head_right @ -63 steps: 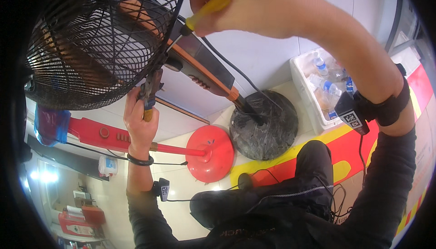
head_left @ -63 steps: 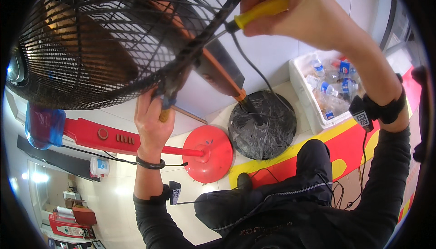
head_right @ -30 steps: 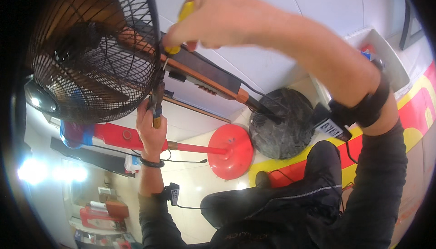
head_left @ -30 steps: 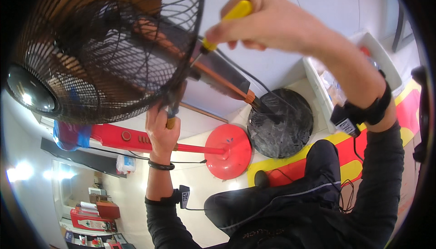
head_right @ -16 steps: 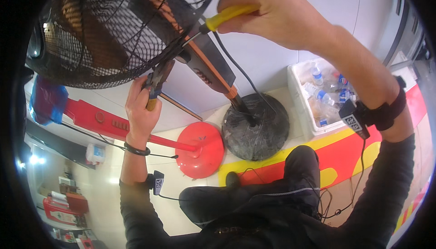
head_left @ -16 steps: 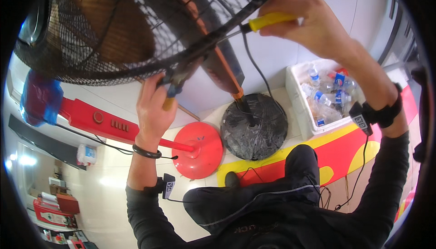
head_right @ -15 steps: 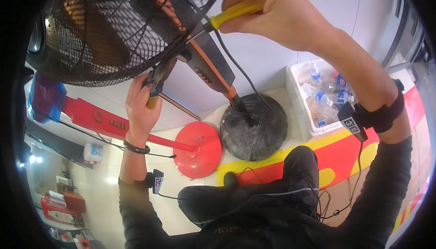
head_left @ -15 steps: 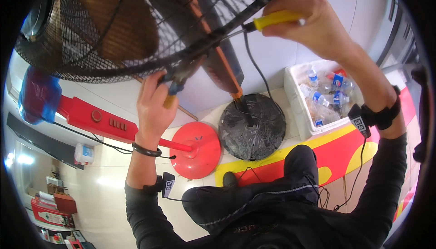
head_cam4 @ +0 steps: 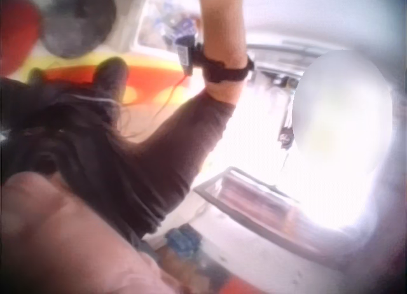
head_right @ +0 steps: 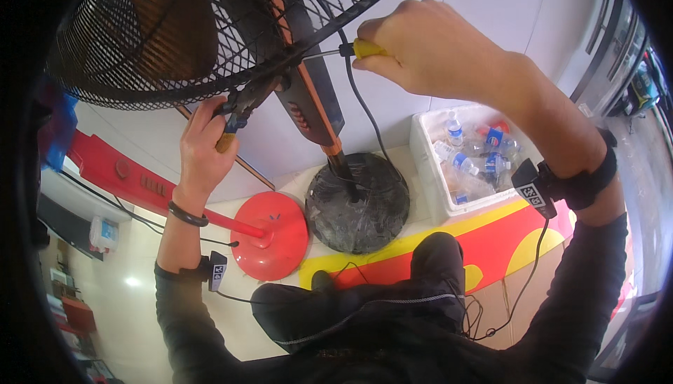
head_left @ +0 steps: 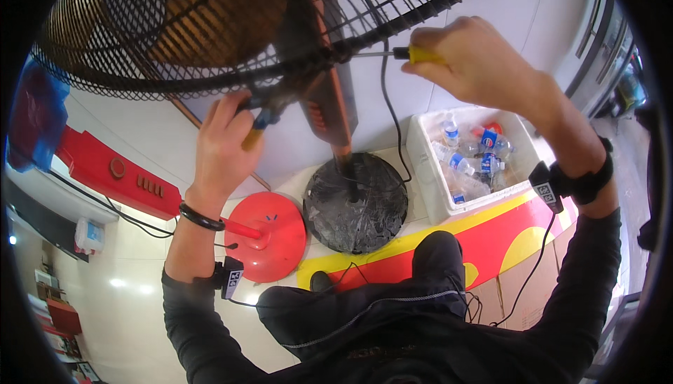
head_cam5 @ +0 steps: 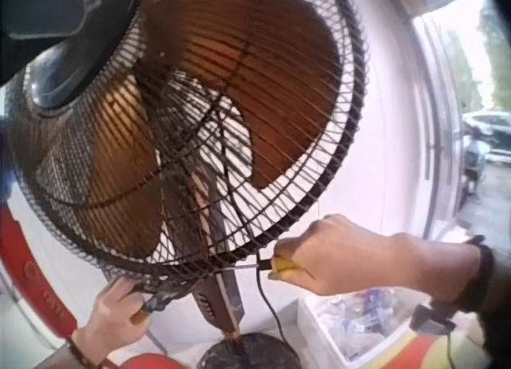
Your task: The person uses a screwdriver and pliers to remove the front grille of a standing fan. They unscrew fasteners around the grille, detach it, and set it aside.
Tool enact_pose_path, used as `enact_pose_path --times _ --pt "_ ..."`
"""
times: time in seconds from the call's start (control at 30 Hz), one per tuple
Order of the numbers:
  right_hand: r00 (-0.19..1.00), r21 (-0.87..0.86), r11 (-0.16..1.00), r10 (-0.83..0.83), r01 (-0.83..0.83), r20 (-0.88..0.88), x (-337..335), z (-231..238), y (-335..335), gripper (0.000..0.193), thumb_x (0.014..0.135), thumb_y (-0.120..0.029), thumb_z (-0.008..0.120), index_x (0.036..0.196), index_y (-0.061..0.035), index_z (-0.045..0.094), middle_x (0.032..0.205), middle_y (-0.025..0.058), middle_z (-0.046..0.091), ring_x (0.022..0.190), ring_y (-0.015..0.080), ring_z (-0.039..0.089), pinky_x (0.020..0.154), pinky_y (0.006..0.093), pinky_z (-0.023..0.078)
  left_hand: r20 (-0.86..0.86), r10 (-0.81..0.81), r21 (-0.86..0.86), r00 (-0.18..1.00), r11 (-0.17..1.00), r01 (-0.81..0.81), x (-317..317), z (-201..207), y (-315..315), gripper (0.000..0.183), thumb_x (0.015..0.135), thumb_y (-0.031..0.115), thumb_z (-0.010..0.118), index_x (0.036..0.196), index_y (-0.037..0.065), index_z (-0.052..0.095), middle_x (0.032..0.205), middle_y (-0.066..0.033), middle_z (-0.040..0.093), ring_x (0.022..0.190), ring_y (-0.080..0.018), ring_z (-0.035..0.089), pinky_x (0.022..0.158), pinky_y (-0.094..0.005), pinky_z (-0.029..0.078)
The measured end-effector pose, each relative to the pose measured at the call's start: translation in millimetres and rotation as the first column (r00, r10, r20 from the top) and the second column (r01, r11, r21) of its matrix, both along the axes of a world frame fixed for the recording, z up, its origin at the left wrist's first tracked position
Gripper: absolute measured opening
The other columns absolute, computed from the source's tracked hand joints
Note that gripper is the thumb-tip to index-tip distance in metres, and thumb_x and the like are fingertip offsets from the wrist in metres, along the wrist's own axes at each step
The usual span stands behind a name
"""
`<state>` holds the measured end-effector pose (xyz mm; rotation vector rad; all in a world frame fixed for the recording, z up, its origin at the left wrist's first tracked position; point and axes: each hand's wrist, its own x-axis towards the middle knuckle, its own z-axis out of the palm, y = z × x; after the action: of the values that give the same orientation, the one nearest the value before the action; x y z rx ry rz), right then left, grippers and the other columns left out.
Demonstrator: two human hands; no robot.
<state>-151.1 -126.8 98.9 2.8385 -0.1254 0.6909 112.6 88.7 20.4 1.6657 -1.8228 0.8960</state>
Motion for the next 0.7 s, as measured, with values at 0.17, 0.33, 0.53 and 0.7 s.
enact_pose_path --times 0.17,0.33,0.53,0.7 --pt "0.990 -0.076 0.995 0.072 -0.063 0.124 4.6 0.3 -11.1 0.022 0.086 -0.026 0.064 0.090 -0.0046 0.069 0.076 0.0148 0.066 0.068 0.0317 0.062 0.062 0.0375 0.049 0.009 -0.020 -0.040 1.000 0.999 0.020 1.6 -1.6 -1.8 0.018 0.066 -0.003 0.069 0.078 -0.001 0.056 0.107 -0.0144 0.061 0.088 -0.0344 0.059 0.071 -0.0406 0.052" --pt "0.960 0.814 0.509 0.175 -0.279 0.219 6.2 -8.3 -21.6 0.029 0.083 -0.025 0.065 0.088 0.0035 0.069 0.062 0.0048 0.052 0.054 0.0111 0.048 0.052 0.0281 0.039 0.014 -0.025 -0.027 1.000 0.999 0.026 1.9 0.7 1.1 0.021 0.063 -0.006 0.067 0.080 -0.003 0.055 0.109 -0.0163 0.060 0.093 -0.0359 0.059 0.076 -0.0405 0.051" --pt "0.990 0.992 0.123 0.142 -0.012 -0.005 -11.6 5.8 -20.5 0.020 0.088 -0.013 0.062 0.098 0.0043 0.066 0.063 -0.0004 0.049 0.051 0.0028 0.039 0.043 0.0209 0.028 0.011 -0.012 -0.011 1.000 1.000 0.012 0.8 1.9 1.9 0.022 0.061 -0.007 0.066 0.078 -0.004 0.054 0.109 -0.0178 0.061 0.095 -0.0368 0.059 0.079 -0.0411 0.051" --pt "0.968 0.726 0.647 0.084 -0.233 0.236 -0.8 -6.8 -13.1 0.016 0.088 -0.009 0.065 0.100 0.0022 0.066 0.076 0.0041 0.062 0.065 0.0123 0.058 0.055 0.0275 0.046 0.044 -0.025 -0.056 0.999 0.998 0.027 0.1 2.7 1.1 0.018 0.066 -0.004 0.069 0.075 0.000 0.055 0.107 -0.0129 0.061 0.087 -0.0332 0.060 0.070 -0.0402 0.052"
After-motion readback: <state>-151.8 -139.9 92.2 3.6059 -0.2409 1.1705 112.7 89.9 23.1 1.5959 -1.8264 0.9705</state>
